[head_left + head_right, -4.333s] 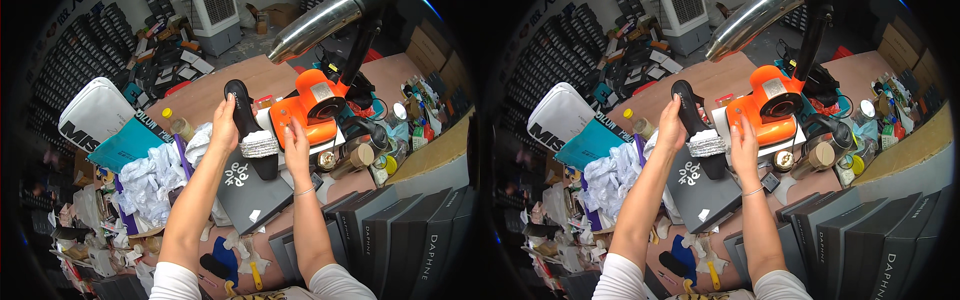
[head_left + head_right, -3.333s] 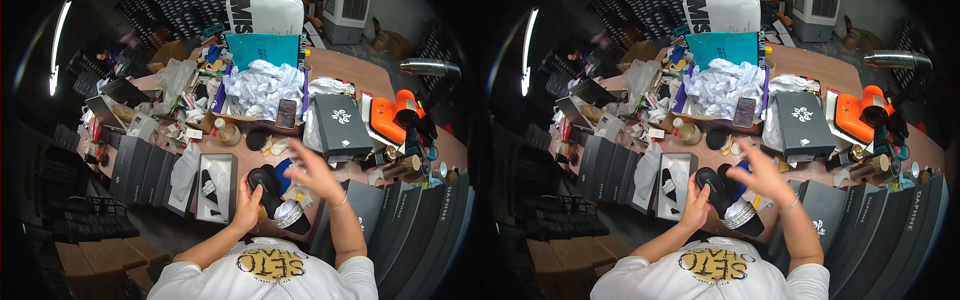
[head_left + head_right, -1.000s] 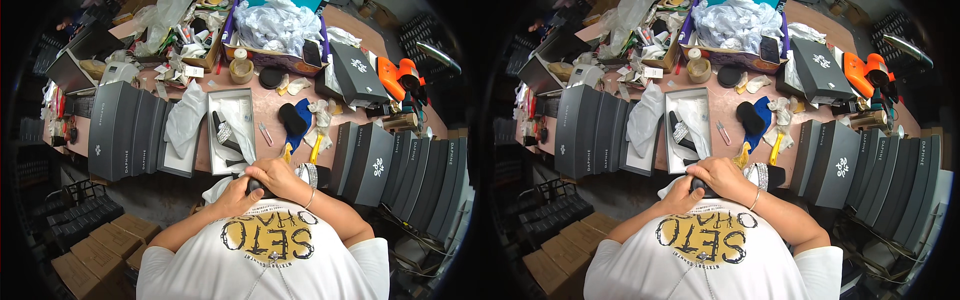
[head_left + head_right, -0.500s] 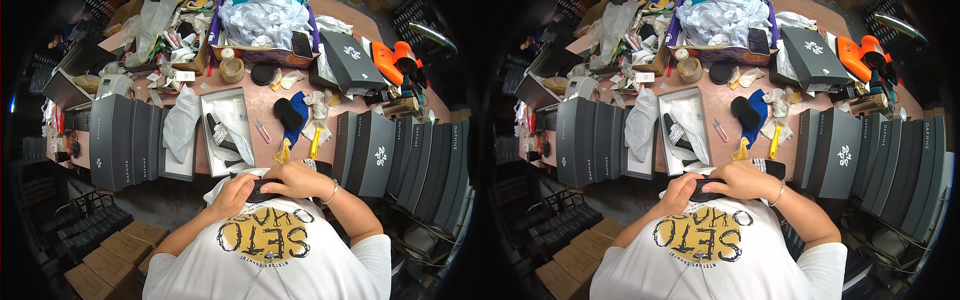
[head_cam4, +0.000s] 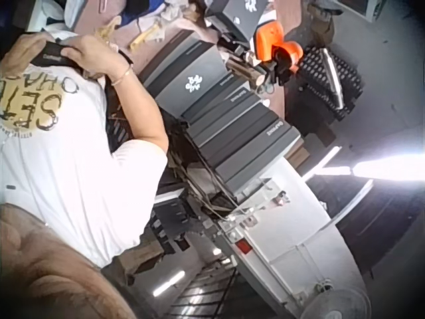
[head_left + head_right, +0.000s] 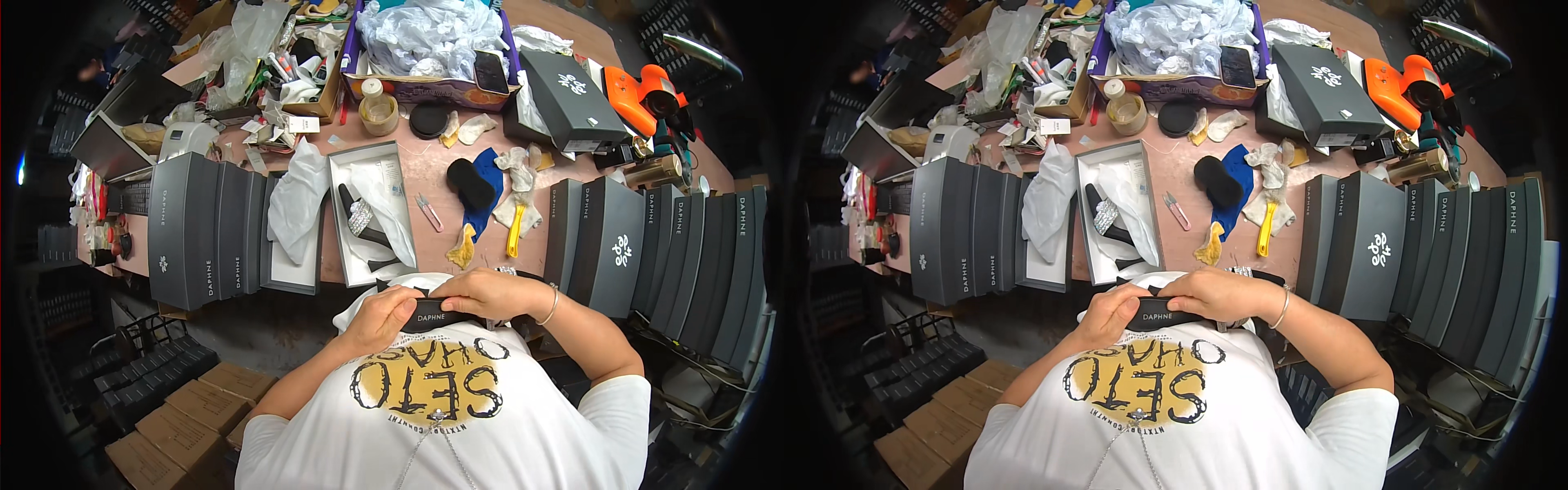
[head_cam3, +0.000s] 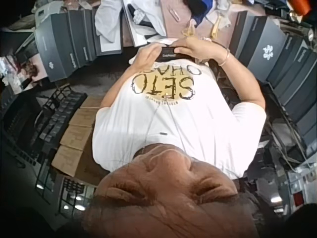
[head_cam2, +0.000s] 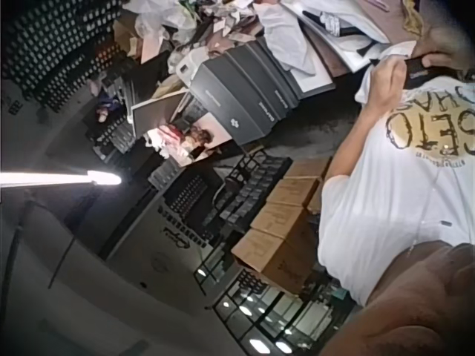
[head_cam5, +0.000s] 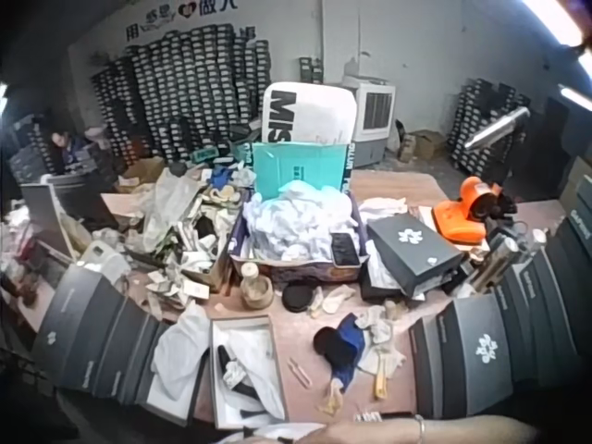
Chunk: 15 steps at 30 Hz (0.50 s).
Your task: Packaging finished shoes into boxes, including using a heat gun for final touch-ups and wrapping with tissue paper.
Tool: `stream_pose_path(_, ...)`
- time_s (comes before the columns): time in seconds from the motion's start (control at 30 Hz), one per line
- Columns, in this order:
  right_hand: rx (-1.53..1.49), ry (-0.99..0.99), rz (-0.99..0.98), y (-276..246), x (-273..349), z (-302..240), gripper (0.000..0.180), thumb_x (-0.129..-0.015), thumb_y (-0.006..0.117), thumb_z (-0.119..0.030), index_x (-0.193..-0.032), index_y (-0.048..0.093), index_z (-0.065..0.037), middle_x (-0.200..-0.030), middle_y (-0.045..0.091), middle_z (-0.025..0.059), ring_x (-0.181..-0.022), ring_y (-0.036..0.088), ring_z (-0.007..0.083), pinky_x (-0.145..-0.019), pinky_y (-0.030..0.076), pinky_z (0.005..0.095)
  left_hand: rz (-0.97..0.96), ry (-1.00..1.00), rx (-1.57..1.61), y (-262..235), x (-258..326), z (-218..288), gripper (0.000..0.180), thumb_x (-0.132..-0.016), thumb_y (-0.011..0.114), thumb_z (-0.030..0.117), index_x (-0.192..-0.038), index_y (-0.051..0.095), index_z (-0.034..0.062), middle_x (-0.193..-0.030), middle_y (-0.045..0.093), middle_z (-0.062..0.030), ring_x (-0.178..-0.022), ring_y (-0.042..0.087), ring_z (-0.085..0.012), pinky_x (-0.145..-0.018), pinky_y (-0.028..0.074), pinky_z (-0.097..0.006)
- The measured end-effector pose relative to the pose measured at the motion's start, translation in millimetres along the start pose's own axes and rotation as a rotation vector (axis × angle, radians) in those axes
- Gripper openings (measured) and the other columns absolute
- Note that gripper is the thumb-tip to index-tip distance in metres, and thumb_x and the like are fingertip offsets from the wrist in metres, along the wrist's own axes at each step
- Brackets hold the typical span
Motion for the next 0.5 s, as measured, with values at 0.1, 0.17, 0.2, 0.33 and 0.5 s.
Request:
stream_pose_path(0.1,-0.008,0.001,-0.001,-0.1,0.9,2.3,0.026,-0.094,0.055,-0.019,-0.107,0.063,0.002,-0.089,0.064,0.0237,-0.082,0.062,0.0390,-0.075,0.048,0.0410,0.000,-0.042,-0.022,-0.2,-1.5,7.7,0.026,-0.095,0.054,0.022,-0.101,0.062,-0.0016,-0.084,0.063,-0.0144,-0.074,0.062,-0.0252,-0.069,0.048,-0.032)
stream_pose_path(0.17,0.093,0.017,0.036,2.8,-0.4,2.1,0.025,-0.092,0.058,-0.019,-0.107,0.063,0.001,-0.092,0.066,0.0206,-0.084,0.062,0.0368,-0.075,0.048,0.0396,-0.048,-0.168,-0.067,-3.2,-7.0,15.7,0.024,-0.093,0.057,0.022,-0.097,0.064,-0.0013,-0.076,0.063,-0.0128,-0.069,0.061,-0.0238,-0.065,0.047,-0.032)
stream_pose_path(0.2,0.144,0.021,0.051,5.0,-1.0,0.9,0.025,-0.091,0.059,-0.018,-0.106,0.064,0.001,-0.093,0.066,0.0191,-0.084,0.063,0.0357,-0.075,0.049,0.0389,-0.061,-0.165,-0.070,-4.3,-9.1,18.8,0.024,-0.092,0.058,0.022,-0.094,0.064,-0.0013,-0.074,0.062,-0.0133,-0.067,0.061,-0.0246,-0.064,0.047,-0.033)
stream_pose_path(0.33,0.152,0.024,0.096,6.3,-0.6,1.2,0.024,-0.090,0.060,-0.017,-0.103,0.065,0.002,-0.086,0.065,0.0205,-0.080,0.063,0.0354,-0.071,0.048,0.0401,-0.136,-0.085,-0.188,-5.8,-19.8,24.8,0.027,-0.089,0.062,0.026,-0.086,0.065,-0.0011,-0.072,0.062,-0.0164,-0.066,0.062,-0.0296,-0.061,0.047,-0.037)
stream_pose_path(0.5,0.149,0.064,0.036,7.1,-4.2,1.8,0.024,-0.089,0.062,-0.018,-0.101,0.065,0.002,-0.084,0.066,0.0199,-0.076,0.063,0.0347,-0.069,0.048,0.0398,-0.360,-0.071,-0.388,-1.0,-37.1,33.0,0.036,-0.089,0.060,0.034,-0.083,0.066,-0.0004,-0.072,0.062,-0.0188,-0.066,0.060,-0.0364,-0.060,0.046,-0.043)
Point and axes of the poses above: each hand's wrist, its own x-axis away from the middle knuckle, its own y-axis out of the palm, z = x × y, the point moved 7 cm from there along -x, towards the middle knuckle
